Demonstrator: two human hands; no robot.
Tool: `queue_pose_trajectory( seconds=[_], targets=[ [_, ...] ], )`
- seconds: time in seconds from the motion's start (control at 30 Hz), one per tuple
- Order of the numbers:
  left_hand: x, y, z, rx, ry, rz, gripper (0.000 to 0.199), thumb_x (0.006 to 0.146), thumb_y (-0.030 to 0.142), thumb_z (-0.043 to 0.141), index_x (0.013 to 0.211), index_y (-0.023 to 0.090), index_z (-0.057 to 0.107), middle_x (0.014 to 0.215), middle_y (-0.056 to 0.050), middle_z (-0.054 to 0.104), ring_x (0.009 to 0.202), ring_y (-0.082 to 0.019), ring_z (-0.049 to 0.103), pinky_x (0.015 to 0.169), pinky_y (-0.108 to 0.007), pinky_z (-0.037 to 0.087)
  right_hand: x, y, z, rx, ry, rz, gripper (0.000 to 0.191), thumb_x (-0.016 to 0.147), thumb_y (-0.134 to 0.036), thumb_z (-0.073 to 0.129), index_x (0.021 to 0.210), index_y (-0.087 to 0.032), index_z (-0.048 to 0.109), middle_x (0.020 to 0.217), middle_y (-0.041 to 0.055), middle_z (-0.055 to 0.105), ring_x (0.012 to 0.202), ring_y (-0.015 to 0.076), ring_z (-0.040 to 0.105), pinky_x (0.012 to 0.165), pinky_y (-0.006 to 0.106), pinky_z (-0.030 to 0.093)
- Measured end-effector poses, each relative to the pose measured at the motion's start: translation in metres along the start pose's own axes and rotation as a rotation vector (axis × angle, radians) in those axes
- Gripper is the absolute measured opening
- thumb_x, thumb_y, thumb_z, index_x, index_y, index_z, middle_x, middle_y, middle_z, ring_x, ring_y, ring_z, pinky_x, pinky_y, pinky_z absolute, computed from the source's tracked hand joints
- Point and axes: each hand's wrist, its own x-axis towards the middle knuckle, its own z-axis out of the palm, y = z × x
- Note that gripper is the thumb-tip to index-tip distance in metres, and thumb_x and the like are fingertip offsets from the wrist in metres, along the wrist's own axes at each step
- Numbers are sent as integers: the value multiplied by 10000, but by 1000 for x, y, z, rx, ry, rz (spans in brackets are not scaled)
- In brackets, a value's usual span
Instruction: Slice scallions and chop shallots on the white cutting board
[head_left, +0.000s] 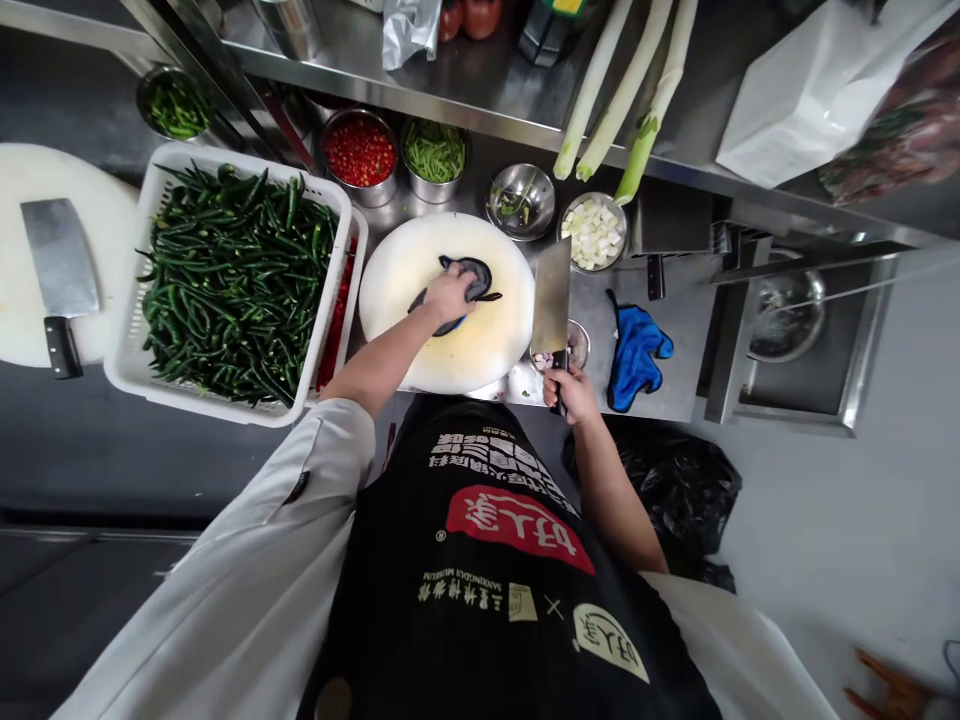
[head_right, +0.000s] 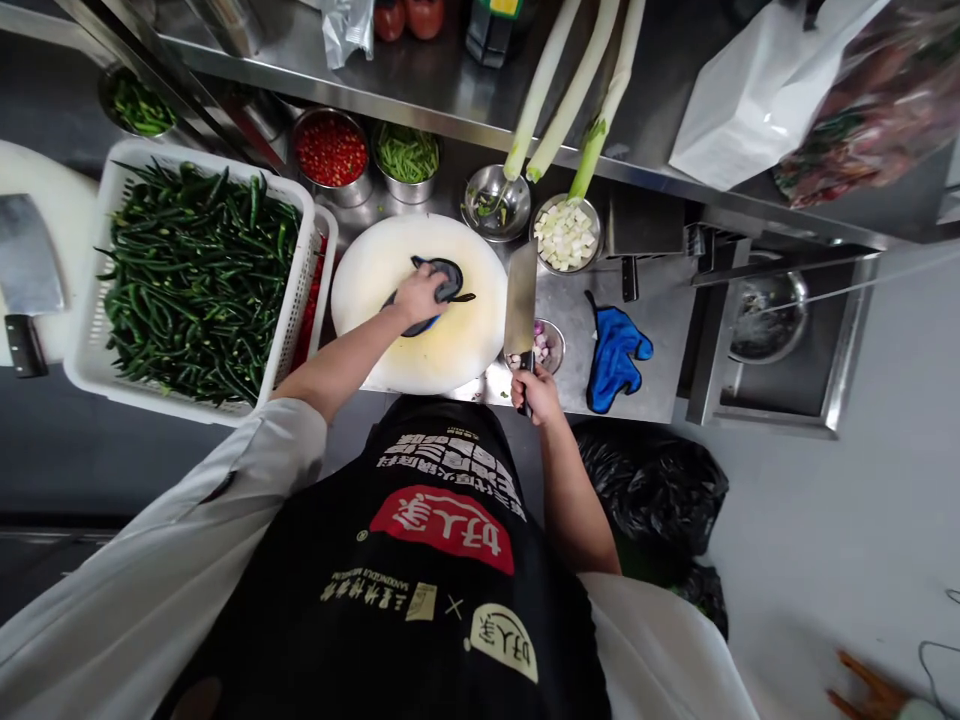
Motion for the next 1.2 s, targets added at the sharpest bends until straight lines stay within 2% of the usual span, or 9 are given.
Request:
queue_pose_trajectory(
  seconds=[0.2,0.37,0.5,0.63,0.77,0.9,0.97,1.07,1.2],
  targets=[
    [-96,26,37,-60,-450,349,473,703,264,773,1173,298,806,1292,-82,726,1191,-309,694,975,-362,540,18,-8,-9,-14,-63,-2,379,671,-314,799,803,-279,446,501,-85,481,377,103,386,340,248,309],
    [-202,-36,-19,-148,-868,-51,423,616,284,756,1033,276,832,941,-19,798,918,-278,739,810,-311,545,40,-12,-19,-75,-196,-35,323,690,-327,750,844,-279,470,507,-99,472,374,106,382,353,245,306],
    [-203,-50,-63,-107,-372,-333,505,744,390,718,1202,195,803,1016,-61,798,948,-287,735,842,-315,553,58,-12,-26,-272,-263,-101,264,732,-342,692,872,-279,478,515,-106,476,390,119,401,393,240,348],
    [-140,-4,-37,132,100,-377,596,819,334,696,1397,186,713,1341,-130,718,1170,-315,704,1001,-353,545,75,-23,-16,-743,-199,-238,165,837,-328,647,961,-239,583,659,-20,635,589,191,622,570,277,497],
    [-140,28,13,195,-116,-263,508,782,252,721,1286,206,760,1363,-147,698,1196,-321,697,1028,-370,537,88,-40,8,-1298,-161,-403,287,942,-296,626,1202,-182,663,1050,132,788,994,295,756,871,354,561],
    [-243,11,21,-4,-424,-352,311,677,217,727,983,208,785,902,-34,753,902,-259,713,857,-322,535,98,-38,37,-1497,-258,-507,374,1034,-244,535,1383,-130,603,1202,196,778,1111,310,753,965,381,548],
    [-297,0,9,-161,-389,-577,240,650,267,694,870,204,765,718,6,689,727,-225,656,716,-299,509,102,-30,50,-1526,-316,-552,380,1055,-199,483,1409,-108,590,1250,212,760,1154,305,739,996,381,540],
    [-335,1,-19,-450,74,-814,388,632,342,674,973,179,759,702,14,670,654,-200,616,637,-283,494,104,-16,65,-1546,-362,-624,401,1043,-109,433,1403,-80,606,1356,244,700,1236,292,695,1038,360,520],
    [-282,31,-66,-559,592,-737,533,646,368,712,1137,160,732,786,4,684,697,-202,635,685,-307,550,101,-3,69,-1558,-361,-664,481,1016,-76,440,1479,-61,568,1491,253,615,1308,300,645,1073,362,507]
  ],
)
